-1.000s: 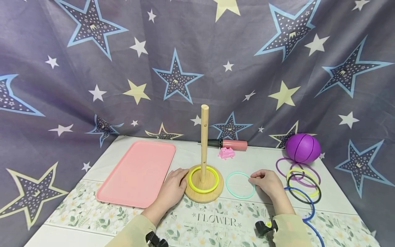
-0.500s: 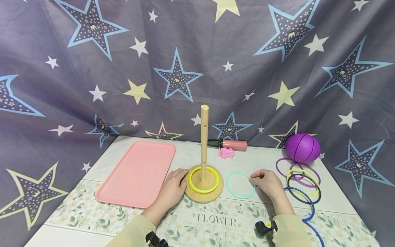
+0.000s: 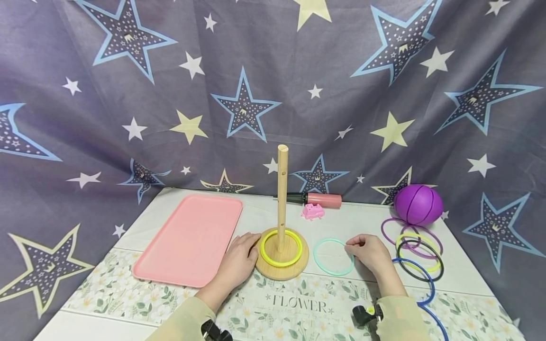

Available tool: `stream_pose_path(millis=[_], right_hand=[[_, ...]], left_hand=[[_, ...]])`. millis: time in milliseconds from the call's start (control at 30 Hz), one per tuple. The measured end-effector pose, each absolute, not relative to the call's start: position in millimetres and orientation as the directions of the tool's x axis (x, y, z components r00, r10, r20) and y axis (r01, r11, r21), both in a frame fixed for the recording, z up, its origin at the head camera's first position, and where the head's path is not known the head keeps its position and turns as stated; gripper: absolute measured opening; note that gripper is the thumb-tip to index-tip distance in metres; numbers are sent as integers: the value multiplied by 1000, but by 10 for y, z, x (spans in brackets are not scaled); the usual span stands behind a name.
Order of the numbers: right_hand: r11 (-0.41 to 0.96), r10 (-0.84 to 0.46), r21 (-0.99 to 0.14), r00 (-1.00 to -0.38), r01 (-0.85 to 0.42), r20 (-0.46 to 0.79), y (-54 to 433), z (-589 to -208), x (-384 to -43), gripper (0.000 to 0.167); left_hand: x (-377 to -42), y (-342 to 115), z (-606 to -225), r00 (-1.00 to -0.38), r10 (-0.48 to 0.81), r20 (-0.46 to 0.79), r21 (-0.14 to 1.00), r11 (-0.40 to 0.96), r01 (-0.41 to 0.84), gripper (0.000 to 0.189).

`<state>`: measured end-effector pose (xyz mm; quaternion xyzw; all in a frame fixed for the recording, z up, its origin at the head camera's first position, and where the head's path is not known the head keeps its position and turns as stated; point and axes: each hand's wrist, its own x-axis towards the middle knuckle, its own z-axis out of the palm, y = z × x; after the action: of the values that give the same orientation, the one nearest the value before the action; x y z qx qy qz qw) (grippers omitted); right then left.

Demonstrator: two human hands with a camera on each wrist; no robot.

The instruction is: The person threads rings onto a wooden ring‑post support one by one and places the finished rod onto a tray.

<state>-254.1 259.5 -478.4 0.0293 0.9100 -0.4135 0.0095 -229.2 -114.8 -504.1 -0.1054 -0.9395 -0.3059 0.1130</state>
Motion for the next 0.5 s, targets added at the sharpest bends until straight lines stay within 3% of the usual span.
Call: stream_pose_path(millis=[500], right_hand=[[703,41,-710,-999,36,-9,2603,-4770,-2540,18]], left_hand=[[-2295,-1141,-5039,-951,134,280,547,791,273,40]])
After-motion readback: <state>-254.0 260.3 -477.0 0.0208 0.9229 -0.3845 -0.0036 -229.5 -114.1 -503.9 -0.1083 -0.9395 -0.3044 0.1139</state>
